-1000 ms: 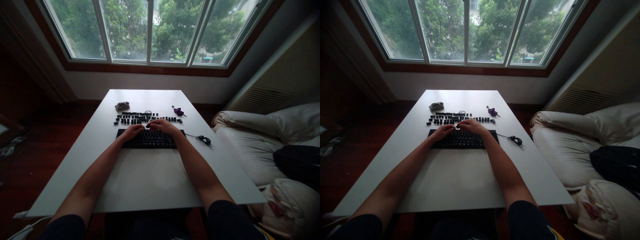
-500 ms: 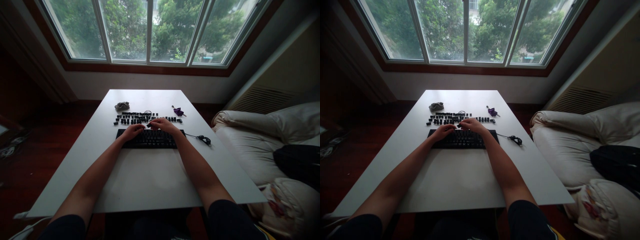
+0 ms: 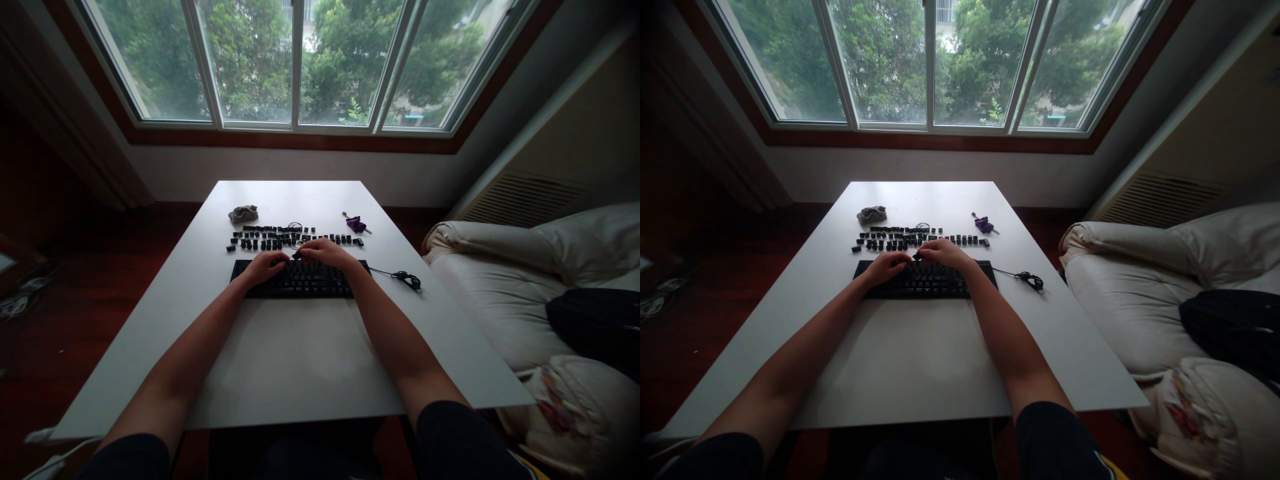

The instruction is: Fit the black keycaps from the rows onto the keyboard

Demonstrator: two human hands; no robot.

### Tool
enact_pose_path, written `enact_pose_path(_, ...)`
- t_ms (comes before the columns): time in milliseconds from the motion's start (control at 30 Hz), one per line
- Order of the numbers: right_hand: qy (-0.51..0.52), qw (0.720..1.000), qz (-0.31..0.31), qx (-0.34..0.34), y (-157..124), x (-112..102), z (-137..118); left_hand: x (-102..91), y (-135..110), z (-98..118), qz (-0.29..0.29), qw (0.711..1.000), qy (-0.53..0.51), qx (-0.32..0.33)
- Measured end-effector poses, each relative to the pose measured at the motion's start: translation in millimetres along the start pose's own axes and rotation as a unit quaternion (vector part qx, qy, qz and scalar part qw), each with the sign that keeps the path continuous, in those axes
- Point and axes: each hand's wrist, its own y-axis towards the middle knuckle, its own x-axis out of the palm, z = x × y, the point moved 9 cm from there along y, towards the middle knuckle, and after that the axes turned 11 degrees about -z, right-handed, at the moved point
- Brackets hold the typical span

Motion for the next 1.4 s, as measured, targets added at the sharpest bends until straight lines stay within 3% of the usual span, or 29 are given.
enact_pose_path(367, 0.006, 1.0, -0.006, 0.002, 3, 2, 5, -1.0, -1, -1, 0.014, 0.999, 0.025, 0.016)
enact_pose_path(767, 0.007, 1.0, -0.004, 0.011, 3, 8, 2, 0.9, 0, 1, -0.014, 1.0, 0.016, 0.023)
enact_pose_path(1400, 0.025, 0.999, -0.001, 0.034, 3, 2, 18, -8.8, -1, -18, 0.037, 0.997, -0.067, -0.002)
